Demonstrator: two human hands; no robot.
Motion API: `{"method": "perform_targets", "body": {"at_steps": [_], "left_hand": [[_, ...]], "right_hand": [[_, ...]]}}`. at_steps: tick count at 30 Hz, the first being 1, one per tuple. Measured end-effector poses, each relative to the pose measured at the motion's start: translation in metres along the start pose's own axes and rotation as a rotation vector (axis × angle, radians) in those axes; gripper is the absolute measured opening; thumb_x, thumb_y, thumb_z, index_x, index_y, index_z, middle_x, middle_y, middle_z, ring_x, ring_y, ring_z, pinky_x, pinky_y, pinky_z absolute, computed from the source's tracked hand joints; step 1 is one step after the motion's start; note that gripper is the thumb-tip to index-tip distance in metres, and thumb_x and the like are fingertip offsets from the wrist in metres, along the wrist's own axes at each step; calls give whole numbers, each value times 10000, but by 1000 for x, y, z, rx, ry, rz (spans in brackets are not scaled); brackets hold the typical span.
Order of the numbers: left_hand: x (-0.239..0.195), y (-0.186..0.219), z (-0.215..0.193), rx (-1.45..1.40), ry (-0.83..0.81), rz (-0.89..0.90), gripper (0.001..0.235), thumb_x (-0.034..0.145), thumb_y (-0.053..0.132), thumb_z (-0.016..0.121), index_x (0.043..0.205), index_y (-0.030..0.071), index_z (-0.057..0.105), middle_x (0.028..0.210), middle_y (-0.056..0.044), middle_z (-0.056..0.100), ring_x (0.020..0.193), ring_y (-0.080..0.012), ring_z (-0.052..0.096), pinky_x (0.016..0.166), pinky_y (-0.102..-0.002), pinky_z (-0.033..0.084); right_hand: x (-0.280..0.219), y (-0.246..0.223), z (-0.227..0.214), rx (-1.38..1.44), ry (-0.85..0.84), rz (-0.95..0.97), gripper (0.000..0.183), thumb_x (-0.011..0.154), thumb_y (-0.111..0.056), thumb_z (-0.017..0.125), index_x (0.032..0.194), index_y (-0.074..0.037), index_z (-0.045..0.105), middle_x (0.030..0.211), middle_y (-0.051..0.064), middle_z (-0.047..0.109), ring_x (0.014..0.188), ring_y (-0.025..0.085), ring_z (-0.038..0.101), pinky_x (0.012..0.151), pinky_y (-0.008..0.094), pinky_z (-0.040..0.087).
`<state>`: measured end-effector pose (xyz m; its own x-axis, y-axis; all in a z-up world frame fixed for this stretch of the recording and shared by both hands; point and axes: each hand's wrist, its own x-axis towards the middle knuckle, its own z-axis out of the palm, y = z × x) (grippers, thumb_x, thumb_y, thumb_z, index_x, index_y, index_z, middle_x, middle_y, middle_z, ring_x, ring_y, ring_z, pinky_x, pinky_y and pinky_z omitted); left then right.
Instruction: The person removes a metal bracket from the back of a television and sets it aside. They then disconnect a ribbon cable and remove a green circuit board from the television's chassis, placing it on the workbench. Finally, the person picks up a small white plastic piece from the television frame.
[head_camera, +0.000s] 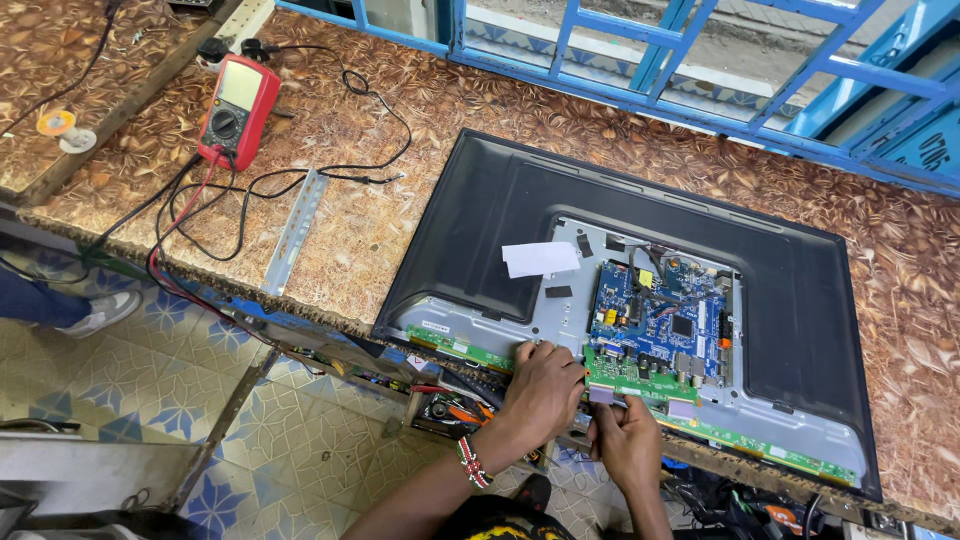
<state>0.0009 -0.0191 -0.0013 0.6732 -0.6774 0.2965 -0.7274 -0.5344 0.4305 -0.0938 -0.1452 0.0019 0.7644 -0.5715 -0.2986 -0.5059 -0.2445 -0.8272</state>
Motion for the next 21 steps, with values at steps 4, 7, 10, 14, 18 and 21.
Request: {"method": "perform_targets", "body": {"at_steps": [4, 7, 10, 14, 18, 21], "left_hand": [[2, -2, 1, -14, -26, -12, 164, 952, 222, 637, 980, 124, 766, 973, -64, 666, 946, -280, 540, 953, -468, 331], [4, -6, 1, -49, -44, -21, 155, 949, 220, 656, 1013, 127, 762, 988, -63, 669, 963, -285, 550, 964, -470, 336], [3, -12, 17, -31, -60, -12, 126, 933, 212, 663, 978, 153, 765, 958, -48, 671, 954, -275, 562, 949, -452, 349], [3, -23, 38, -50, 31, 50, 213, 980, 335, 537, 881, 178, 643, 893, -23, 570, 929, -247, 531, 954, -486, 352], [6, -21, 30, -40, -33, 17, 244, 1034, 295, 536, 907, 156, 691, 895, -27, 590, 909, -237, 532, 984, -457, 353], [7, -23, 37, -35, -57, -2, 227, 1018, 310, 547, 900, 172, 684, 905, -23, 588, 932, -225, 521, 986, -472, 338]], "right_hand": [[1, 4, 3, -22, -5, -8, 218, 1019, -198, 629, 871, -38, 647, 502, 70, 690, 358, 199, 578, 492, 376, 485], [8, 15, 10, 182, 36, -5, 118, 996, -83, 667, 935, 16, 643, 544, 131, 689, 335, 216, 538, 383, 350, 423], [14, 41, 14, 248, 105, -111, 92, 966, -69, 681, 984, 9, 636, 518, 118, 649, 339, 175, 511, 367, 345, 426], [16, 49, 16, 377, 116, -185, 204, 944, 31, 657, 1137, 81, 614, 502, 172, 628, 318, 217, 568, 330, 286, 444], [15, 48, 17, 351, 148, -214, 209, 934, 25, 679, 1131, 70, 625, 502, 168, 652, 313, 208, 582, 332, 285, 457], [18, 53, 17, 349, 132, -215, 193, 939, 12, 682, 1122, 46, 632, 499, 165, 643, 312, 208, 576, 332, 278, 459]]}}
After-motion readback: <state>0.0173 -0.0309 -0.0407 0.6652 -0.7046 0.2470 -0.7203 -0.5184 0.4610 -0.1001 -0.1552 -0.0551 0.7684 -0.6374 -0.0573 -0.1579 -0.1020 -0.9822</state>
